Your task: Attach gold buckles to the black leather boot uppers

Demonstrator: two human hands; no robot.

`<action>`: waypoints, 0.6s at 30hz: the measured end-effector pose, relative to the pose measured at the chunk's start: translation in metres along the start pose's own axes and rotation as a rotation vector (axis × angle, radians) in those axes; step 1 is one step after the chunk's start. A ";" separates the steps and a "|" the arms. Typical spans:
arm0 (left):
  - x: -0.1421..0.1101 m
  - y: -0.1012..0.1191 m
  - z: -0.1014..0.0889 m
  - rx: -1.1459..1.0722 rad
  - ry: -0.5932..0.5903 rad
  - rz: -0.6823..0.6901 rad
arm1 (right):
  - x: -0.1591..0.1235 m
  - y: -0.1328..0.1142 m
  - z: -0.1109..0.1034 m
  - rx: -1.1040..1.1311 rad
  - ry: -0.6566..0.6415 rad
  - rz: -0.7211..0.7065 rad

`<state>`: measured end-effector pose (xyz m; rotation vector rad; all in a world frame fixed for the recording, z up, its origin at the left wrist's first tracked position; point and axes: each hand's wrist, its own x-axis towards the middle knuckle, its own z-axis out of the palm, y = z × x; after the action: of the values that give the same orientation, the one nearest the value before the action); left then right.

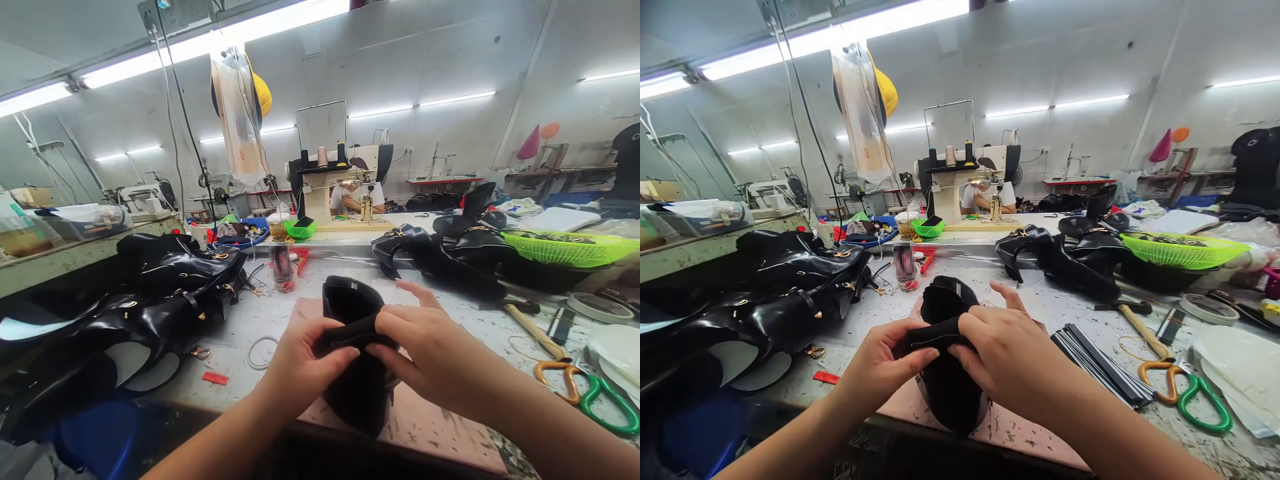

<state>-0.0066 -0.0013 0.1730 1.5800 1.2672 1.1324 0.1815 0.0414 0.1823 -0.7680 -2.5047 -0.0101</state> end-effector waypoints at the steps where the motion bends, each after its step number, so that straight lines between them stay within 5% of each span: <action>1: 0.001 0.002 0.000 0.035 0.005 0.002 | 0.000 0.001 0.000 -0.007 0.015 -0.012; 8: 0.015 0.010 -0.008 0.099 -0.032 -0.021 | 0.000 0.016 -0.006 0.081 -0.035 -0.154; 18: 0.017 0.006 -0.006 0.026 -0.062 -0.040 | 0.002 0.019 0.000 -0.019 -0.004 -0.130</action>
<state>-0.0093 0.0147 0.1835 1.5894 1.2716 1.0377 0.1902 0.0588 0.1808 -0.6113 -2.5578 -0.0775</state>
